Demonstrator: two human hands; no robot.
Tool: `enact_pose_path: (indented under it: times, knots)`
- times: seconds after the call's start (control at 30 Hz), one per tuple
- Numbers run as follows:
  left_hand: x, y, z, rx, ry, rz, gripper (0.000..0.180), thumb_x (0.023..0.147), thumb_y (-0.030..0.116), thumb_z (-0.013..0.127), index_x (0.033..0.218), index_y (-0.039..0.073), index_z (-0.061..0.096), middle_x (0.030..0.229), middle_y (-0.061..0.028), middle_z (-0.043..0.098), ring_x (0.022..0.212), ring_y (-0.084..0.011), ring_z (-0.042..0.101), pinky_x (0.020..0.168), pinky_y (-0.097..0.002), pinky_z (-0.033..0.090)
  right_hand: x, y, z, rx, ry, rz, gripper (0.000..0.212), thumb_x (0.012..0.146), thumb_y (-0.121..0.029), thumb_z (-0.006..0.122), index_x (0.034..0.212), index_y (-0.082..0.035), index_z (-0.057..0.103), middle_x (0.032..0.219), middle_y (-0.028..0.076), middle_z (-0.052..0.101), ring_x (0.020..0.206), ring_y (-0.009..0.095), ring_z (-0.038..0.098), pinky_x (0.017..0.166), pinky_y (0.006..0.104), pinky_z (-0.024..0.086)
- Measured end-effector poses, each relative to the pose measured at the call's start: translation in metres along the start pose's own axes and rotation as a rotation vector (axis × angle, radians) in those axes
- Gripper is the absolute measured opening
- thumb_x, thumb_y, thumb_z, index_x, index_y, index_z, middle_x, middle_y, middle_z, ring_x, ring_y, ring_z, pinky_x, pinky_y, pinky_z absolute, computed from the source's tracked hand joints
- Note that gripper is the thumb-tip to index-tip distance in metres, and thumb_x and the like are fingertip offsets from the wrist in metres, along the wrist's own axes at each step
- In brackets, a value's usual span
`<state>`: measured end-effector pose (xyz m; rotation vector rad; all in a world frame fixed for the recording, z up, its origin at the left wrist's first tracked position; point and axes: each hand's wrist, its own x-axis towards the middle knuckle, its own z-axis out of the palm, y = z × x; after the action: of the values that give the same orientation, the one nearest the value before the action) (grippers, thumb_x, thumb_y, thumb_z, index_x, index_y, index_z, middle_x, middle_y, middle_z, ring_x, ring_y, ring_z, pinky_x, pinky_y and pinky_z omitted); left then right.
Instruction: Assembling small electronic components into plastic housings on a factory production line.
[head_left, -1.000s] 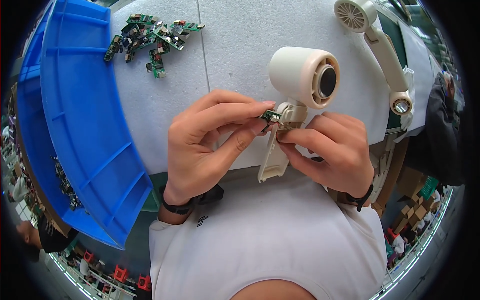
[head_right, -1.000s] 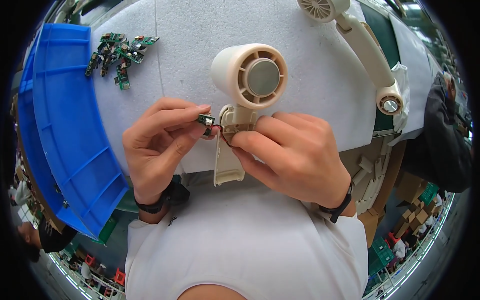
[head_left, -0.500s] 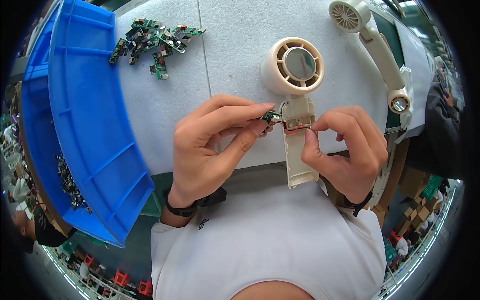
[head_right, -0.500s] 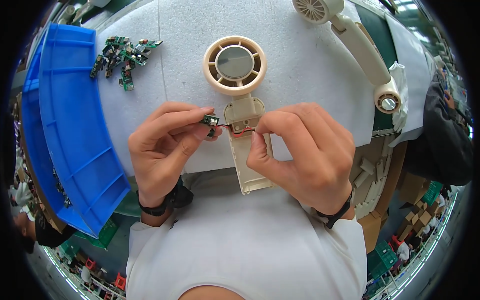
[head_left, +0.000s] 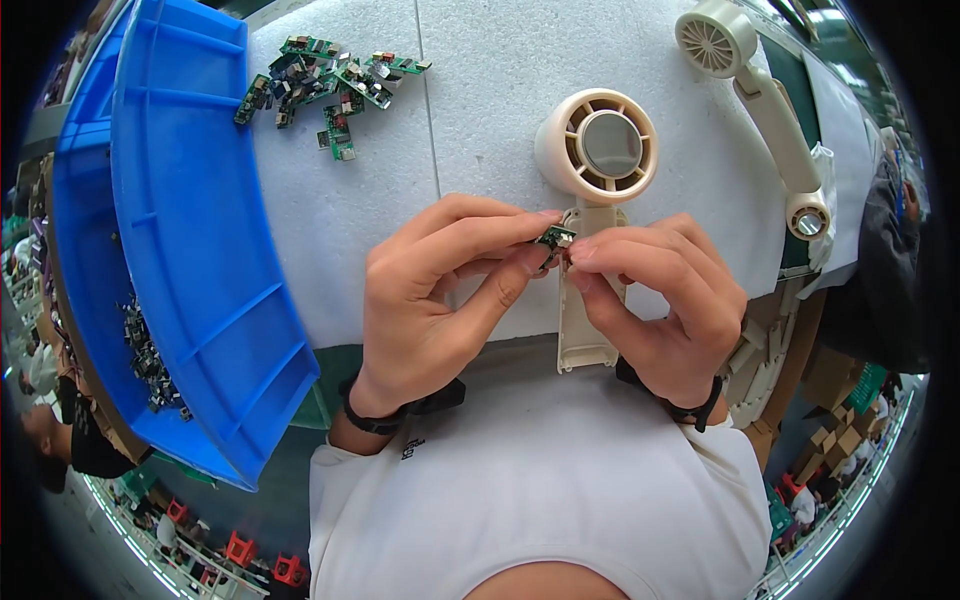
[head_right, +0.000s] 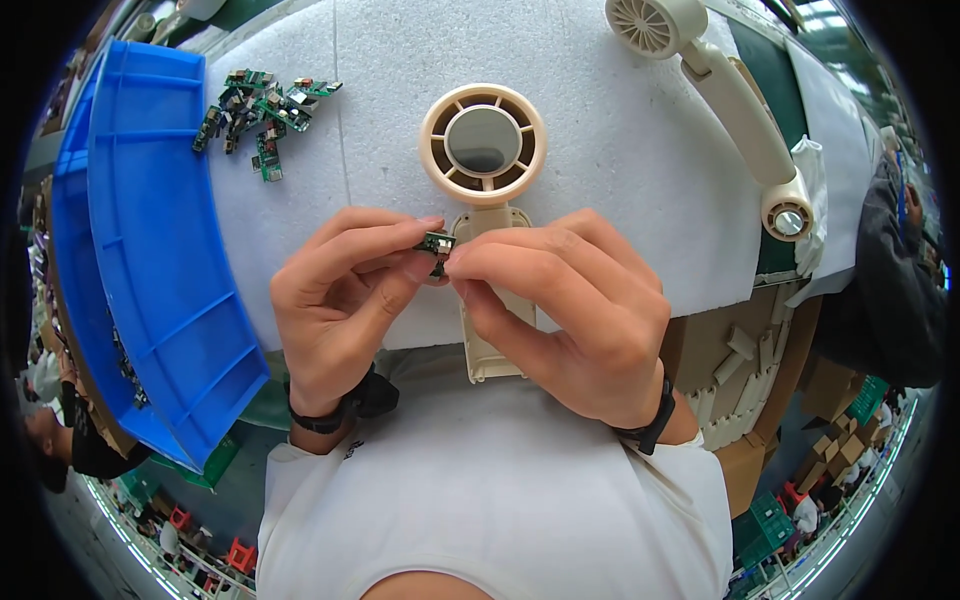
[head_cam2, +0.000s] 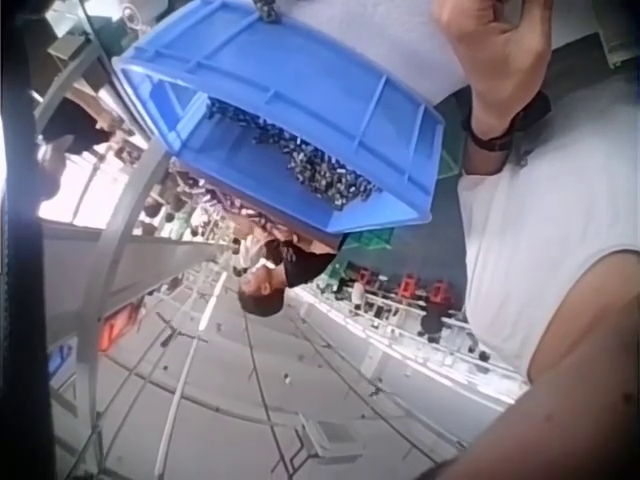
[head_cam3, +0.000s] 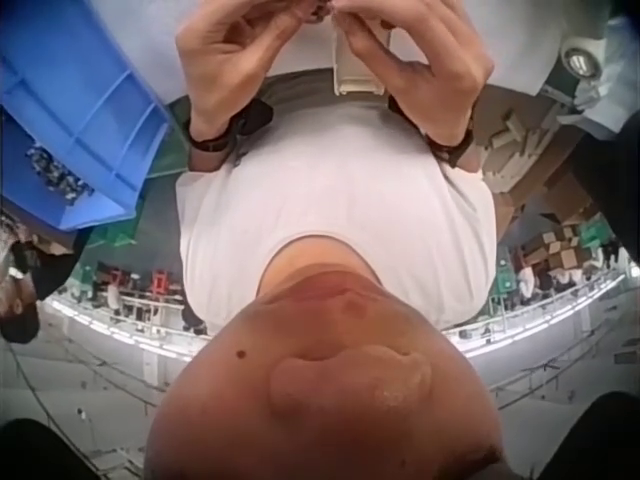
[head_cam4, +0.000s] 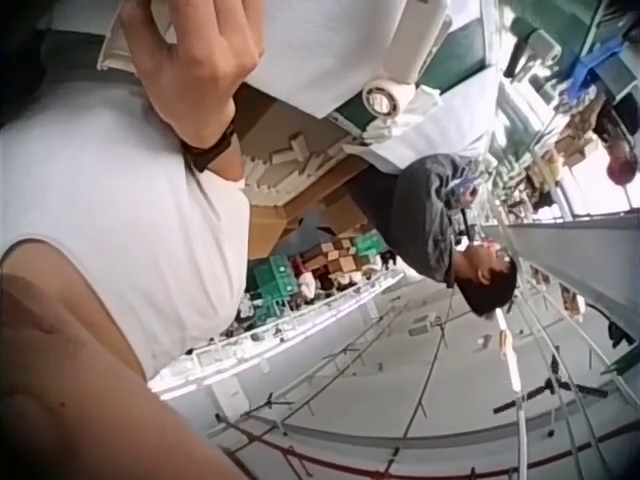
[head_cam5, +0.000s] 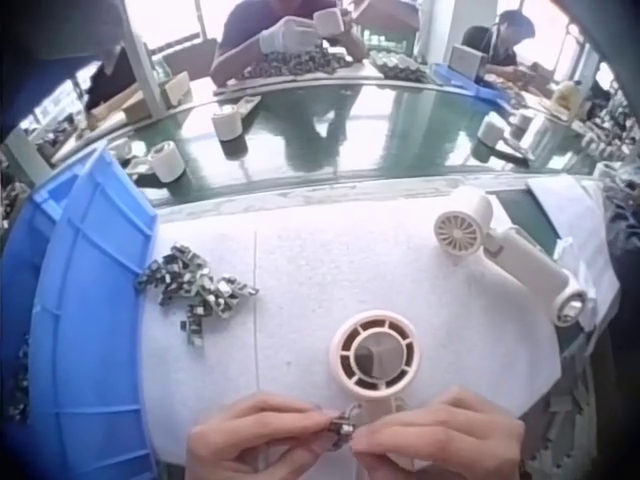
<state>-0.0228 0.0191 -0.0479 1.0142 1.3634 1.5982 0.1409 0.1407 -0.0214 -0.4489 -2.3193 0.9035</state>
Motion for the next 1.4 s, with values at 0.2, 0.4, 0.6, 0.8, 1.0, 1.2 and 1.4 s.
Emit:
enact_pose_path:
  times: [0.2, 0.4, 0.6, 0.8, 1.0, 1.2, 1.4]
  knots:
    - [-0.002, 0.001, 0.001, 0.099, 0.009, 0.057, 0.032, 0.088, -0.016, 0.064, 0.118, -0.006, 0.068, 0.115, -0.0170, 0.064, 0.100, -0.0217, 0.069, 0.085, -0.0300, 0.061, -0.002, -0.003, 0.002, -0.062, 0.033, 0.045, 0.031, 0.073, 0.008, 0.078, 0.102, -0.003, 0.073, 0.091, 0.006, 0.075, 0.067, 0.013, 0.059, 0.058, 0.0237, 0.046]
    - [-0.005, -0.004, 0.000, 0.272, 0.005, 0.149, 0.034, 0.085, -0.019, 0.065, 0.116, -0.005, 0.069, 0.114, -0.0176, 0.064, 0.099, -0.0220, 0.069, 0.085, -0.0300, 0.061, -0.004, -0.009, 0.007, -0.048, 0.086, 0.120, 0.032, 0.078, 0.008, 0.077, 0.107, -0.003, 0.070, 0.090, 0.006, 0.076, 0.063, 0.011, 0.057, 0.053, 0.0229, 0.042]
    - [-0.004, -0.004, -0.001, 0.392, 0.013, 0.270, 0.034, 0.083, -0.019, 0.067, 0.113, -0.003, 0.071, 0.111, -0.0181, 0.066, 0.096, -0.0220, 0.070, 0.082, -0.0299, 0.061, -0.002, 0.000, 0.002, -0.117, 0.020, -0.021, 0.033, 0.081, 0.003, 0.079, 0.108, -0.005, 0.063, 0.085, 0.007, 0.076, 0.061, 0.008, 0.054, 0.050, 0.0214, 0.039]
    - [-0.005, -0.006, 0.001, 0.229, 0.076, 0.177, 0.037, 0.079, -0.016, 0.072, 0.111, 0.004, 0.075, 0.104, -0.0121, 0.070, 0.088, -0.0195, 0.071, 0.074, -0.0287, 0.059, 0.001, 0.005, -0.002, -0.056, -0.019, -0.037, 0.030, 0.081, 0.001, 0.081, 0.099, -0.007, 0.058, 0.087, 0.009, 0.077, 0.059, 0.007, 0.051, 0.050, 0.0204, 0.038]
    - [-0.004, -0.007, -0.002, 0.192, 0.043, 0.170, 0.039, 0.079, -0.017, 0.071, 0.112, 0.004, 0.075, 0.104, -0.0126, 0.069, 0.089, -0.0198, 0.071, 0.075, -0.0290, 0.059, 0.002, 0.008, -0.002, 0.083, -0.027, 0.037, 0.033, 0.082, 0.001, 0.081, 0.098, -0.007, 0.053, 0.090, 0.010, 0.077, 0.064, 0.006, 0.058, 0.051, 0.0186, 0.038]
    - [0.000, 0.000, -0.011, -0.026, -0.115, 0.015, 0.035, 0.084, -0.022, 0.063, 0.112, -0.004, 0.071, 0.108, -0.0185, 0.064, 0.095, -0.0251, 0.071, 0.080, -0.0315, 0.062, -0.007, 0.013, 0.008, 0.460, 0.087, 0.265, 0.032, 0.083, 0.000, 0.080, 0.099, -0.007, 0.054, 0.088, 0.007, 0.076, 0.068, 0.005, 0.065, 0.050, 0.0179, 0.042]
    - [0.002, -0.003, -0.008, -0.019, -0.096, -0.008, 0.042, 0.078, -0.017, 0.072, 0.113, 0.006, 0.076, 0.098, -0.0110, 0.070, 0.085, -0.0175, 0.069, 0.072, -0.0278, 0.058, -0.011, 0.019, 0.007, 0.653, 0.049, 0.359, 0.035, 0.083, 0.000, 0.080, 0.098, -0.008, 0.050, 0.090, 0.011, 0.077, 0.069, 0.002, 0.064, 0.049, 0.0144, 0.038]
